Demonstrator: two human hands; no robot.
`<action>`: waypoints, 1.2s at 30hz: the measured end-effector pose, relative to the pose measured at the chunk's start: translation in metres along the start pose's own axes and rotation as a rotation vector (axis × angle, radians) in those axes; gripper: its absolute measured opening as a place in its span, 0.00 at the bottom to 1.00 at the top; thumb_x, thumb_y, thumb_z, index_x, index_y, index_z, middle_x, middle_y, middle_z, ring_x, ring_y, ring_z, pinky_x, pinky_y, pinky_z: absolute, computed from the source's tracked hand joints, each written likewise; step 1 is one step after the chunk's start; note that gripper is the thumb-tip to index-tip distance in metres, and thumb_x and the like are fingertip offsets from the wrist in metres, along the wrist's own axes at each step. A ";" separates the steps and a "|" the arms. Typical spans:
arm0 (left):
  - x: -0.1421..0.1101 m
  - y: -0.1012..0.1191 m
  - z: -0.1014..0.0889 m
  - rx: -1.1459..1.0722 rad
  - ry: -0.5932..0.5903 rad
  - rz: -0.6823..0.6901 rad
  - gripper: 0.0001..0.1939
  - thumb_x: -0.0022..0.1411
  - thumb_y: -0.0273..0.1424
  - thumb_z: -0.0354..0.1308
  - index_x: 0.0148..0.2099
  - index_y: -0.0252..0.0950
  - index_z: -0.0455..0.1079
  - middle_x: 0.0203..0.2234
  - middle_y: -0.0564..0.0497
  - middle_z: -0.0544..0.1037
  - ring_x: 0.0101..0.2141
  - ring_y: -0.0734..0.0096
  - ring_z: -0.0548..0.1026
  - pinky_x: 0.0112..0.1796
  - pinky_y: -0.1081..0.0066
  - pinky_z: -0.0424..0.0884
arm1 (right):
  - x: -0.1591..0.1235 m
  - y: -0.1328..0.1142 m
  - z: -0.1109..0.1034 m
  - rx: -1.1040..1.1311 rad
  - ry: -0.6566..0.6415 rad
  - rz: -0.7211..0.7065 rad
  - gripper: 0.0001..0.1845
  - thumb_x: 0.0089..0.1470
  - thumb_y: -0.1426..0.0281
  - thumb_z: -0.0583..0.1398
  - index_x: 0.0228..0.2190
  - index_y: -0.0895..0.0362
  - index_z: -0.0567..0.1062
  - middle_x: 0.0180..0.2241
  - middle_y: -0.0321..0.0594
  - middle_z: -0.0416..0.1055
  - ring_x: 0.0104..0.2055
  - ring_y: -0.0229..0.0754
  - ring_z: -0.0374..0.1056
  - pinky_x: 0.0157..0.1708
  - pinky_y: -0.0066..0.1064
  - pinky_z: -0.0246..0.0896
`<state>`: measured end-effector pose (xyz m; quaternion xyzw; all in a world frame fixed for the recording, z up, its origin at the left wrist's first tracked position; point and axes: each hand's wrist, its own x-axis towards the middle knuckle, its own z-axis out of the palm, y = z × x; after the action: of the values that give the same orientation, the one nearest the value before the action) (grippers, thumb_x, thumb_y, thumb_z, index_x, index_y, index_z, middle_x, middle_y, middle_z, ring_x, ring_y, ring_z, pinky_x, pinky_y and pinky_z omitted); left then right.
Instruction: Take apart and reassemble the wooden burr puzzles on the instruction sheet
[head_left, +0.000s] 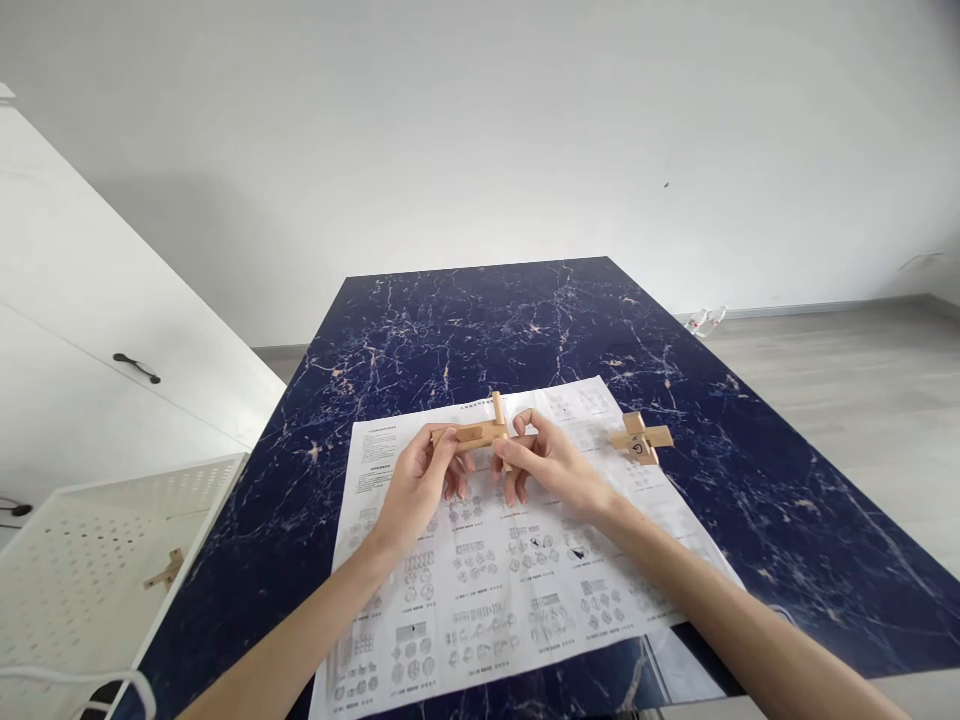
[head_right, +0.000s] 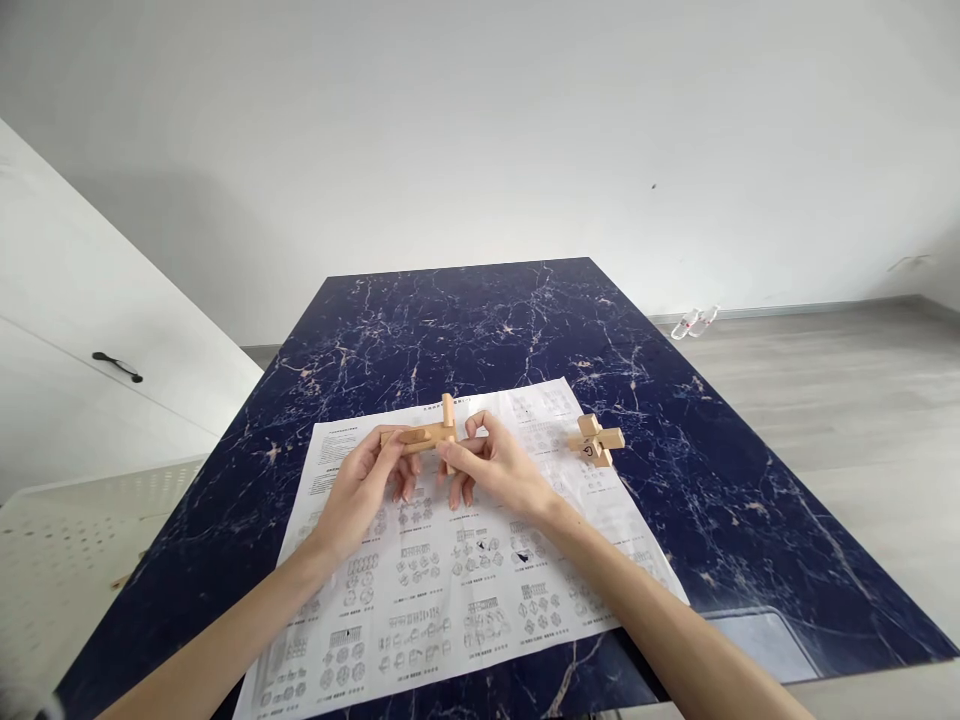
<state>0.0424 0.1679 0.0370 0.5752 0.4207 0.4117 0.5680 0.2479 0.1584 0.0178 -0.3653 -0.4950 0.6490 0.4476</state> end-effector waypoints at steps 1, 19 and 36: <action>0.000 0.000 -0.001 -0.009 0.021 0.000 0.18 0.75 0.47 0.57 0.48 0.36 0.72 0.29 0.53 0.76 0.22 0.74 0.71 0.24 0.72 0.64 | 0.000 -0.001 -0.001 0.004 0.025 -0.007 0.31 0.60 0.46 0.68 0.39 0.48 0.54 0.28 0.31 0.79 0.20 0.40 0.74 0.20 0.29 0.63; 0.005 0.000 -0.010 -0.504 -0.039 -0.136 0.10 0.70 0.37 0.64 0.44 0.35 0.75 0.25 0.55 0.72 0.19 0.78 0.66 0.23 0.74 0.62 | -0.005 0.007 -0.011 -1.147 0.265 -0.180 0.07 0.66 0.67 0.55 0.45 0.53 0.66 0.34 0.42 0.77 0.33 0.49 0.71 0.31 0.33 0.53; 0.004 0.001 -0.007 -0.660 -0.089 -0.260 0.12 0.71 0.32 0.61 0.33 0.34 0.70 0.24 0.54 0.70 0.21 0.78 0.65 0.27 0.72 0.65 | -0.005 0.002 -0.013 -1.052 0.295 -0.525 0.08 0.72 0.64 0.58 0.49 0.53 0.72 0.47 0.49 0.76 0.51 0.55 0.69 0.51 0.49 0.68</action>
<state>0.0368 0.1740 0.0381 0.3199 0.3097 0.4242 0.7885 0.2608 0.1570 0.0133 -0.4894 -0.7558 0.1276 0.4159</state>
